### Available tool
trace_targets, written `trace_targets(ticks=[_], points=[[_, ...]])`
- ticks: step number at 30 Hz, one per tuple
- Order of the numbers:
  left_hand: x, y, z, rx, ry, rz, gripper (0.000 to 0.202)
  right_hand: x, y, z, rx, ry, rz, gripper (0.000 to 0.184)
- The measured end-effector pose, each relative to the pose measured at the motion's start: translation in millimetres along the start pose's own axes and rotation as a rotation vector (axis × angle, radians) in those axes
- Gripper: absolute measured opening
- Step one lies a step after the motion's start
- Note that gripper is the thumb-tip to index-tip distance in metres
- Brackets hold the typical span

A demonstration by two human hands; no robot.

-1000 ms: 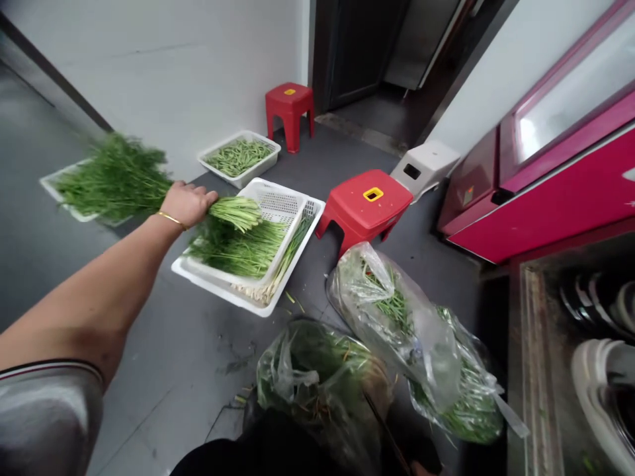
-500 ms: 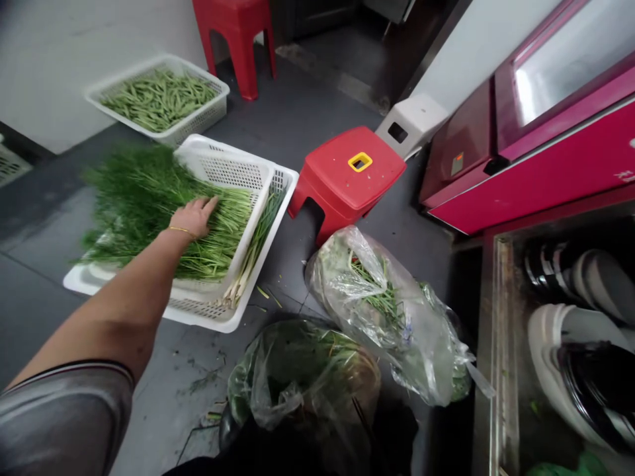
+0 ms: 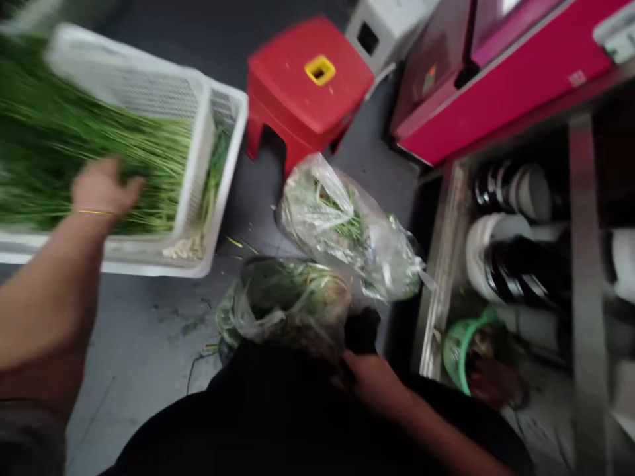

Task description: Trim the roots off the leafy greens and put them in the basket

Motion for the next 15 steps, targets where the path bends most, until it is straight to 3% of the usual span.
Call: trace_targets(ticks=[1,2,4,6,8,9,11,12,15], points=[[-16,-15,-24.1,-0.193,-0.072,0.014,0.053,-4,4,4,0.021,-0.063,0.018,0.031],[-41,-37,-40.4,-0.258,-0.182,0.130,0.050,-7,8,9,0.047,-0.117,0.022,0.034],[-97,-98,-62.9,-0.252,-0.446,0.387,0.041,-10,13,14,0.066,-0.165,0.054,0.039],[-160,-177,-63.2,-0.049,-0.663,0.705,0.035,-8,16,19,0.058,-0.153,0.073,0.041],[-214,-262,-37.1,0.248,-0.640,1.060,0.034,-6,18,25,0.033,-0.117,0.090,0.040],[-230,-295,-15.5,0.373,-0.547,1.151,0.034,-7,20,28,0.017,-0.096,0.103,0.039],[-239,-331,35.4,0.574,-0.277,1.129,0.029,-13,25,35,-0.010,-0.045,0.140,0.035],[-232,-337,59.4,0.653,-0.128,1.036,0.024,-19,28,39,-0.022,-0.012,0.161,0.032],[-206,-337,85.7,0.589,-0.004,0.859,0.034,-40,43,46,-0.086,0.138,0.200,0.033]])
Point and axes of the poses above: each hand's wrist, its own y-axis towards the middle knuckle, its own z-axis out of the palm, x = y × z, the point moved 7 cm from there along y, towards the middle knuckle, and after that the axes turned 7 degrees about -x, right-handed, at the moved point
